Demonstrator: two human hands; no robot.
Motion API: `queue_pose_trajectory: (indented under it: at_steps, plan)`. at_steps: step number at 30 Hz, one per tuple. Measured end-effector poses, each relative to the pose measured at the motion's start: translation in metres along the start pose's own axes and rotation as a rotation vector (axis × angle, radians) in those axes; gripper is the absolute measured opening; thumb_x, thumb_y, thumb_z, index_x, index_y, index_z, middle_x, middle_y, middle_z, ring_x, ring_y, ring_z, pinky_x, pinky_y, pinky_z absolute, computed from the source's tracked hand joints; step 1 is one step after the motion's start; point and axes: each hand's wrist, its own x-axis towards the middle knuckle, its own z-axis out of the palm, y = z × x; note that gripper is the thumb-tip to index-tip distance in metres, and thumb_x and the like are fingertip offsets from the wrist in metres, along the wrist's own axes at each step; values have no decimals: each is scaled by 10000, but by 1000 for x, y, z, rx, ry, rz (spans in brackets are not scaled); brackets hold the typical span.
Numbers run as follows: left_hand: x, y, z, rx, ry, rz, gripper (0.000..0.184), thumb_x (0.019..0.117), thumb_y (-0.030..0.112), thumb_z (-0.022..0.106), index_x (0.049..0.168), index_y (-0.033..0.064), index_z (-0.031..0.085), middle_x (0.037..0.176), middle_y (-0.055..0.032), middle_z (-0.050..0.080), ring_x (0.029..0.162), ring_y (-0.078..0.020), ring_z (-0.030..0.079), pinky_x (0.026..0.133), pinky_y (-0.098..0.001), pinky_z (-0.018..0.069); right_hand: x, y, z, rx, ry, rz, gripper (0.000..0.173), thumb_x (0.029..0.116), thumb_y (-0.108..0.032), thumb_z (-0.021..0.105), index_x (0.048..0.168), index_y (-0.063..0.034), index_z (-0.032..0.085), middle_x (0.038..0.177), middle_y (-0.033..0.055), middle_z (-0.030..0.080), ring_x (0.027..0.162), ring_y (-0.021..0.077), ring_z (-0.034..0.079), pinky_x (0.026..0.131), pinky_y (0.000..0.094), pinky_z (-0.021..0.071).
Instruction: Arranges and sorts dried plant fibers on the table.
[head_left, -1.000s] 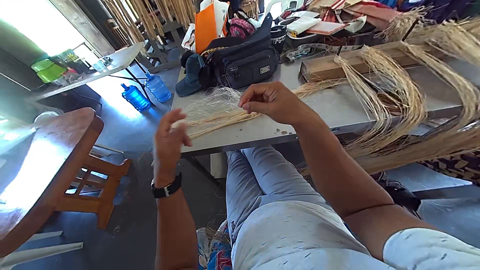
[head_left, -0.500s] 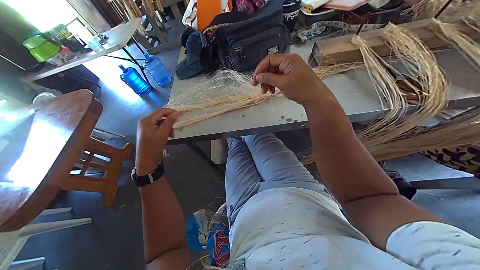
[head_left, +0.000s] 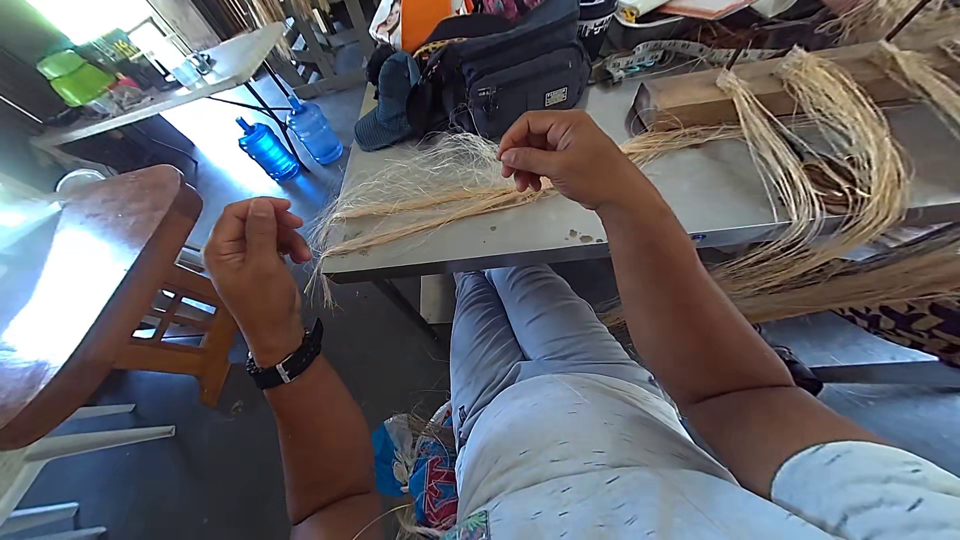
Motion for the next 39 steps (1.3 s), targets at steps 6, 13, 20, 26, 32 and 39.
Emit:
queue_pose_trajectory:
  at_steps: [6,13,20,26,32,39]
  plan:
    - [-9,44,76,-1,-560,-106,363,1118,268,405,1319,70,633,904,-54,726,509,-106,585,435,-249,517,0,-18,11,20,-79,-114,70,1001,-61,627,1016,-25,685,816,33,702,634,89,637,564,214,545]
    - [-17,27,138,-324,-416,-239,340,1115,337,429,1292,132,635,574,-63,535,367,-115,422,335,-214,370,-9,-27,20,-65,-113,-149,82,1000,-69,630,1010,-33,703,864,32,707,673,82,654,593,222,568]
    - [11,15,116,-543,-175,-334,345,1130,363,337,1208,201,631,685,77,541,474,-18,462,445,-155,426,-22,-7,2,-60,-37,-114,100,992,-97,633,993,-33,710,785,14,687,629,73,638,571,229,559]
    - [12,5,90,-570,-138,-299,423,1130,406,262,1040,204,623,674,90,538,493,-27,482,478,-176,450,-29,-5,-13,65,107,-13,77,990,-79,631,1004,-35,693,757,10,670,587,74,610,534,223,539]
    - [-13,38,129,-273,-587,-325,413,1121,380,372,1465,213,529,703,-86,656,385,-129,479,350,-236,425,-23,-13,5,115,81,-56,75,992,-73,639,1012,-22,690,761,25,675,590,83,608,525,223,529]
    - [19,22,156,-541,-245,-289,310,1117,241,421,1202,75,669,677,34,583,498,-50,525,463,-194,480,-26,0,19,27,-6,-88,88,992,-74,642,995,-11,704,758,19,676,594,68,611,537,218,532]
